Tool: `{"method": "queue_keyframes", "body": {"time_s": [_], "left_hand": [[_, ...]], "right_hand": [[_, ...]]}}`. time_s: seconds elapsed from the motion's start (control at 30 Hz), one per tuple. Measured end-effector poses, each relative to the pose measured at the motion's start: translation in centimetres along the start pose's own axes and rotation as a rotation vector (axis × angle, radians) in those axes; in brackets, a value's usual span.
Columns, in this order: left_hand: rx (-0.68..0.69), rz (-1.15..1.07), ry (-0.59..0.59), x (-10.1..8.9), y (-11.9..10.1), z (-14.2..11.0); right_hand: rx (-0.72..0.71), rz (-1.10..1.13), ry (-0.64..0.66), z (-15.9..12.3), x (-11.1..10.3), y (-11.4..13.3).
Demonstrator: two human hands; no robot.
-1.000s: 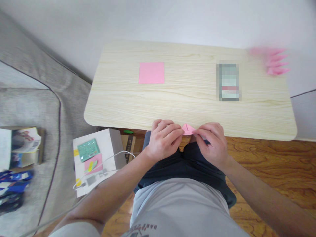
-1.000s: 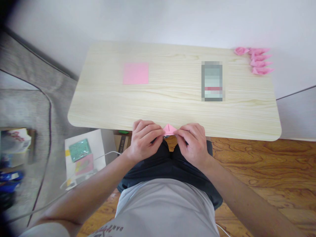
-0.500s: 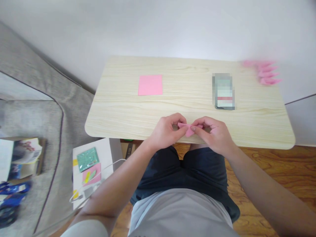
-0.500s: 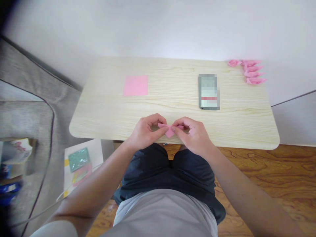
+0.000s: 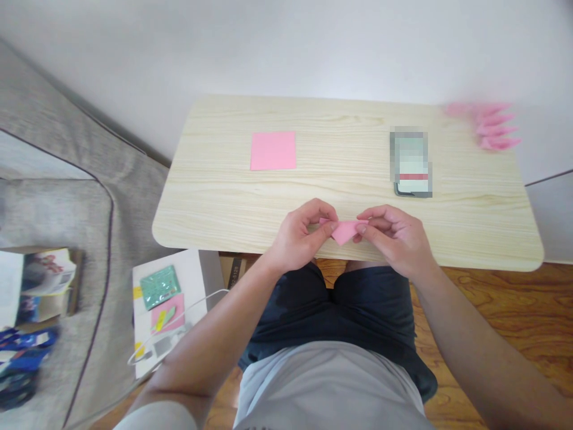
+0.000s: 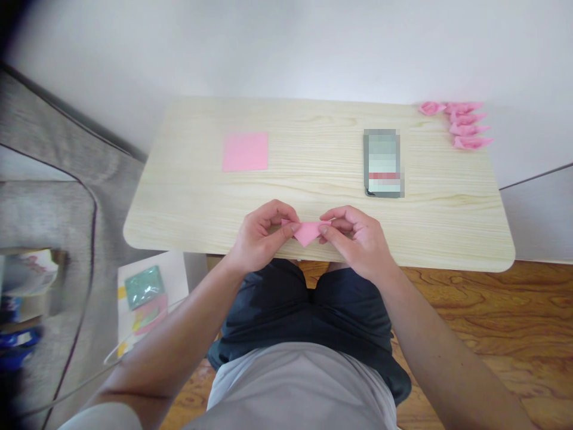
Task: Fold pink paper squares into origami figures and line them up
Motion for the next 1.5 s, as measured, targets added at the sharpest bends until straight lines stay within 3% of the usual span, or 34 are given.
{"method": "queue_keyframes", "body": {"time_s": [0.2,0.43,0.67,0.93,1.2,1.33,1.5], "left_hand": [[0.009,-0.009,-0.011,0.0,0.1,-0.2],[-0.046,-0.177,0.031,0.2,0.0,-0.4],[-0.052,-0.231,0.066,-0.1,0.2,-0.5],[-0.004,-0.133,0.084,-0.2,-0.1,-0.5],[0.151,0.115,0.060,-0.4,-0.6,-0.7],[0.165,0.197,0.071,-0.2,-0.7,-0.8],[0.159,0.251,0.004,0.3,-1.0,-0.8]], "right_hand": [[-0.027,0.020,-0.005,0.0,0.0,0.2],[-0.081,0.029,0.007,0.0,-0.5,0.2],[-0.037,0.027,0.040,-0.1,-0.9,0.0],[-0.032,0.022,0.033,0.0,-0.7,0.2],[0.013,0.039,-0.039,0.1,-0.5,-0.3],[-0.004,0.004,-0.074,-0.1,-0.6,-0.1],[-0.055,-0.091,-0.082,-0.4,-0.4,0.4]]}}
Point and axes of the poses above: each hand's wrist, its own z-axis towards the middle knuckle, its own x-axis out of the palm, y = z × x, the point moved 2 cm from there along z, towards the middle knuckle, and after that the axes turned 3 degrees about -y, right-handed, at the moved point
